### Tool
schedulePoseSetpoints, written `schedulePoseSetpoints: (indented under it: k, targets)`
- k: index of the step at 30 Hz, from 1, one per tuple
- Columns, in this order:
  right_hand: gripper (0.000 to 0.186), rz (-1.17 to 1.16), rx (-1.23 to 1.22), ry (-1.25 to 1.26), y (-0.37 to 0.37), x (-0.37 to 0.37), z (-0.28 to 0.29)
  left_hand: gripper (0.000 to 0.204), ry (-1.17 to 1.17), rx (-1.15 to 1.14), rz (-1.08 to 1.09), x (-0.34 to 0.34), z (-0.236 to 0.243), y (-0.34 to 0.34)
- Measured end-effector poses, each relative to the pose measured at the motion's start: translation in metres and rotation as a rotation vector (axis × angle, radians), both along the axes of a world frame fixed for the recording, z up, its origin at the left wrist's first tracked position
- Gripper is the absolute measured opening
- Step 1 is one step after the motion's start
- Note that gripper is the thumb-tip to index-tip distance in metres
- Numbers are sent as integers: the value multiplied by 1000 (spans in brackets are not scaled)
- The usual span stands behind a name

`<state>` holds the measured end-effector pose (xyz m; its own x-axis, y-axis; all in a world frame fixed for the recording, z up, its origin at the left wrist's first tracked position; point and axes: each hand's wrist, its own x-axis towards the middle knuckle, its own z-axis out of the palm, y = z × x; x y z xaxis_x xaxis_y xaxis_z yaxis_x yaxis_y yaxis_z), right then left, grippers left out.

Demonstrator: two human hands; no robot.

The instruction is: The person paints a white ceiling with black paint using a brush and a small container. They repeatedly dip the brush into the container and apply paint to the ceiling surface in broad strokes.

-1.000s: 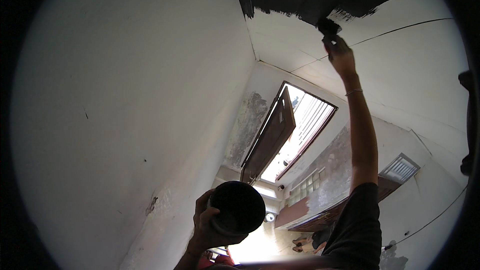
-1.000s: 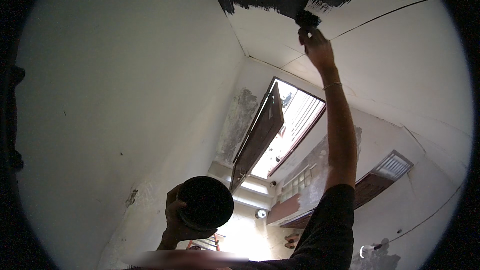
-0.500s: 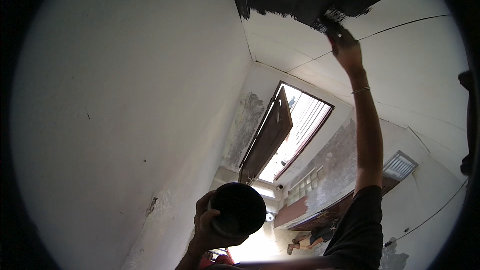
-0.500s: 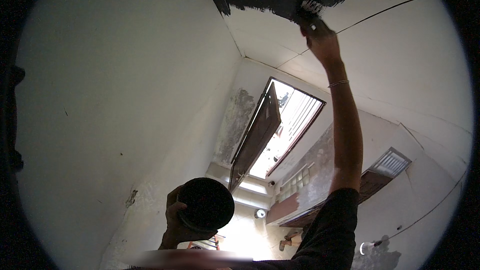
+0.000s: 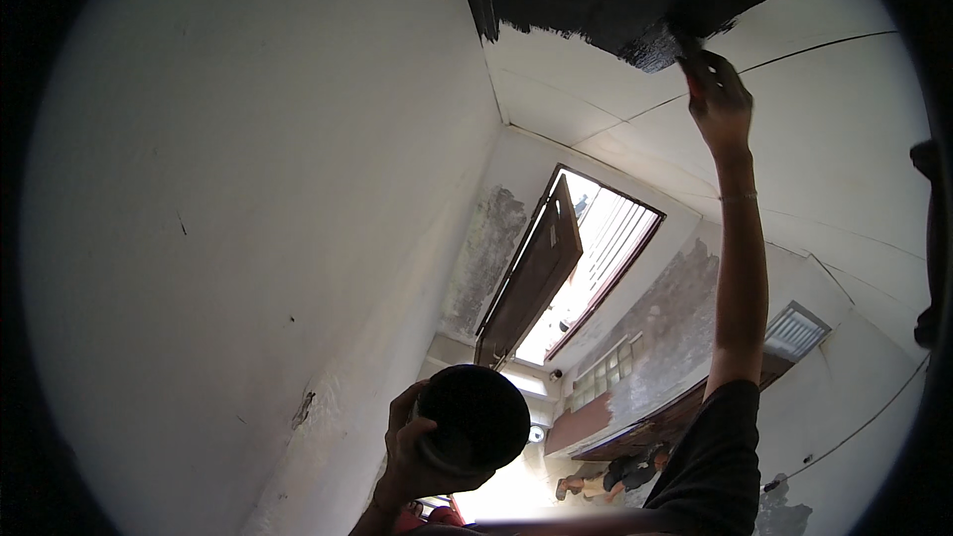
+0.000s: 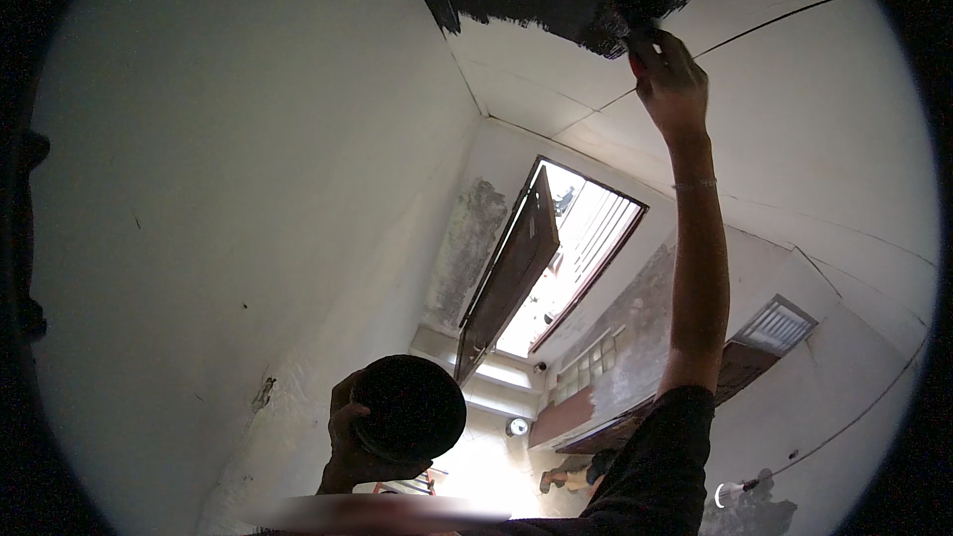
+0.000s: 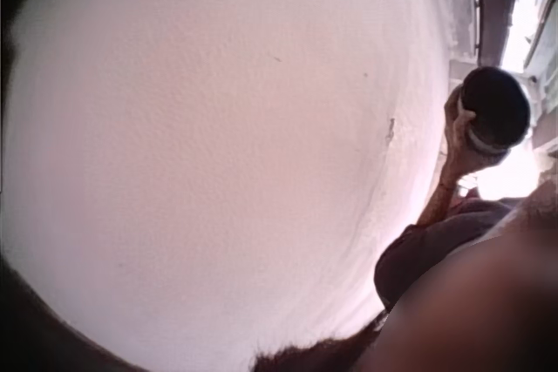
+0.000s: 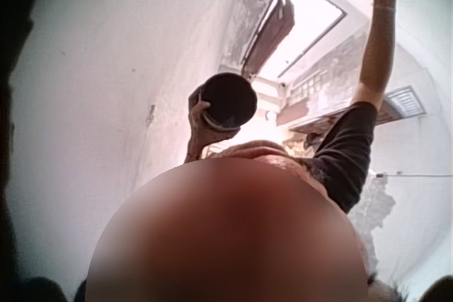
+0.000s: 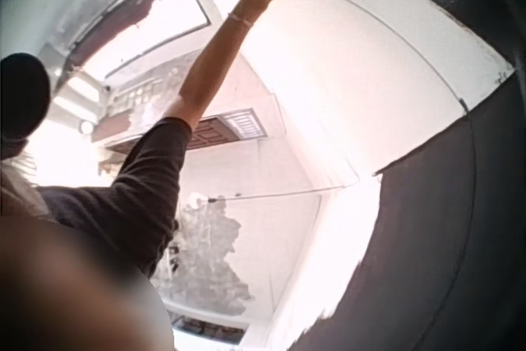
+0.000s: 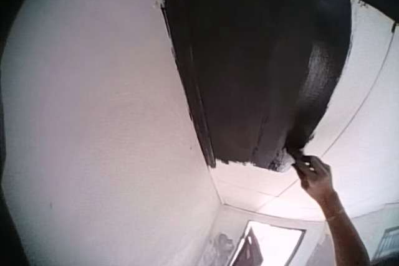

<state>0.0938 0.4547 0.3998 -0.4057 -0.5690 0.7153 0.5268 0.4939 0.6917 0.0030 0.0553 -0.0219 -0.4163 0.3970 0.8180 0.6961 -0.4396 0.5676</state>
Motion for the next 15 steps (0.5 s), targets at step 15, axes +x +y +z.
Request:
schedulePoseSetpoints:
  k: [15]
  targets:
    - [41, 182, 180, 82, -21, 17, -2, 105, -2, 20, -7, 4, 7, -1]
